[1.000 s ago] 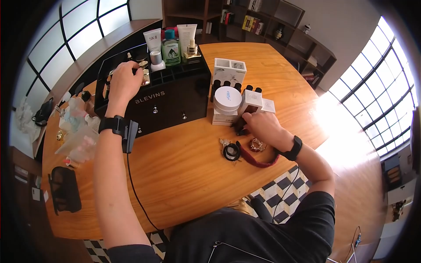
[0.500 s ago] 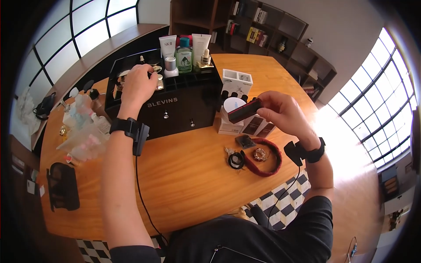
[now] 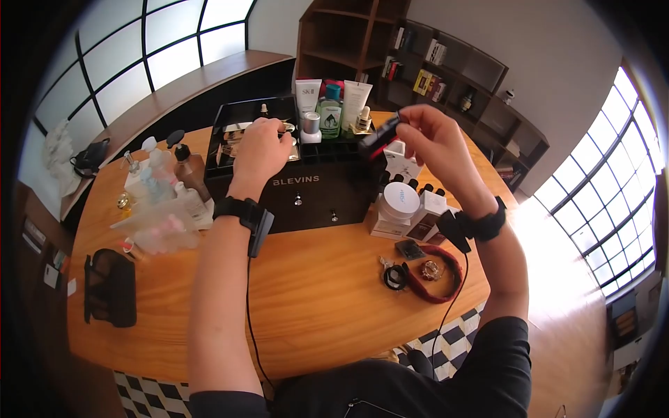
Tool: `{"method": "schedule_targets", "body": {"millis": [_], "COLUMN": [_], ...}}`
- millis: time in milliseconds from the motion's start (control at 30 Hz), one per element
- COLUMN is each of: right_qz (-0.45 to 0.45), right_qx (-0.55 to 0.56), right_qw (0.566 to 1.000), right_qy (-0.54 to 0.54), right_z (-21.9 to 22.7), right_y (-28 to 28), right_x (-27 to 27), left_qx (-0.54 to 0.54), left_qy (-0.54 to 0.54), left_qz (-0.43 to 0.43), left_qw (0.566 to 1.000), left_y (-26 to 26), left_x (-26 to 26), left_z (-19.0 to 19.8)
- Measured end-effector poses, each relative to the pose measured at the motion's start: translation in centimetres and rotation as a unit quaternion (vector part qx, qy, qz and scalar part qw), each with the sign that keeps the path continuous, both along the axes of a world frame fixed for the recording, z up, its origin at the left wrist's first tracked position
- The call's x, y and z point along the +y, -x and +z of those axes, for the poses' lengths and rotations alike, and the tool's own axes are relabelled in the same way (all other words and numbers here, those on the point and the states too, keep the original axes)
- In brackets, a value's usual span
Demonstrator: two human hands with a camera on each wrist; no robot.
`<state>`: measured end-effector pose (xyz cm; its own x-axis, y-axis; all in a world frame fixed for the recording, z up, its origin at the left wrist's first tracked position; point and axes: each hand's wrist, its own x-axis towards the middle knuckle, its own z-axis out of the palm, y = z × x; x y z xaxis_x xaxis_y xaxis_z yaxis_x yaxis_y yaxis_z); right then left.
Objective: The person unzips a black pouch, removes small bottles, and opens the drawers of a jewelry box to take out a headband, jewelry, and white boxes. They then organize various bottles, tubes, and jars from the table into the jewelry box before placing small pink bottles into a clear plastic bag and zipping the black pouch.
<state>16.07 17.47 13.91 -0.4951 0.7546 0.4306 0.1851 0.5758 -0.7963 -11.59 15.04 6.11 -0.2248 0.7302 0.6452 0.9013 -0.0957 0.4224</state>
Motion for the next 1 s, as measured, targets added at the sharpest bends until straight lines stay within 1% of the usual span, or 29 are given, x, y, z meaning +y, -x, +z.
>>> {"method": "schedule_targets", "body": {"millis": [133,167,300,400,500,567,600,700,800,900,1000], "right_qz": [-0.011,0.000,-0.032,-0.048,-0.031,-0.017,-0.010,0.011,0.008,0.013,0.012], "right_qx": [-0.003,-0.015,-0.083,-0.094,-0.096,-0.137,-0.157,-0.174,-0.179,-0.160,-0.138], "right_qw": [1.000,0.999,0.996,0.994,0.994,0.985,0.979,0.974,0.971,0.974,0.983], "right_qy": [-0.028,-0.033,-0.012,-0.016,-0.034,-0.100,-0.133,-0.145,-0.157,-0.159,-0.121], "right_z": [-0.6,-1.1,-3.2,-3.4,-3.4,-3.5,-3.5,-3.5,-3.0,-3.2,-3.2], "right_y": [2.9,3.4,4.6,4.7,4.7,4.5,4.4,4.6,4.6,4.3,2.7], "right_x": [2.3,3.0,4.8,5.2,5.9,6.2,6.3,6.5,5.6,5.0,3.4], "left_qx": [-0.003,0.002,0.015,0.009,0.018,0.018,0.017,0.010,0.007,0.009,0.028], "left_qy": [0.004,0.003,0.012,0.011,0.015,0.017,0.017,0.015,0.008,0.004,-0.020], "left_qz": [0.007,0.014,0.017,0.015,0.017,0.015,0.014,0.006,0.003,0.004,-0.015], "left_qw": [1.000,1.000,1.000,1.000,1.000,1.000,1.000,1.000,1.000,1.000,0.999], "left_y": [-0.1,-0.1,-0.1,-0.2,-0.3,-0.4,-0.4,-0.3,-0.3,-0.1,0.6], "left_x": [0.0,0.0,-0.2,-0.2,-0.3,-0.4,-0.5,-0.4,-0.4,-0.1,0.5], "left_z": [0.1,0.0,0.2,0.2,0.4,0.5,0.5,0.5,0.4,0.1,-0.4]}}
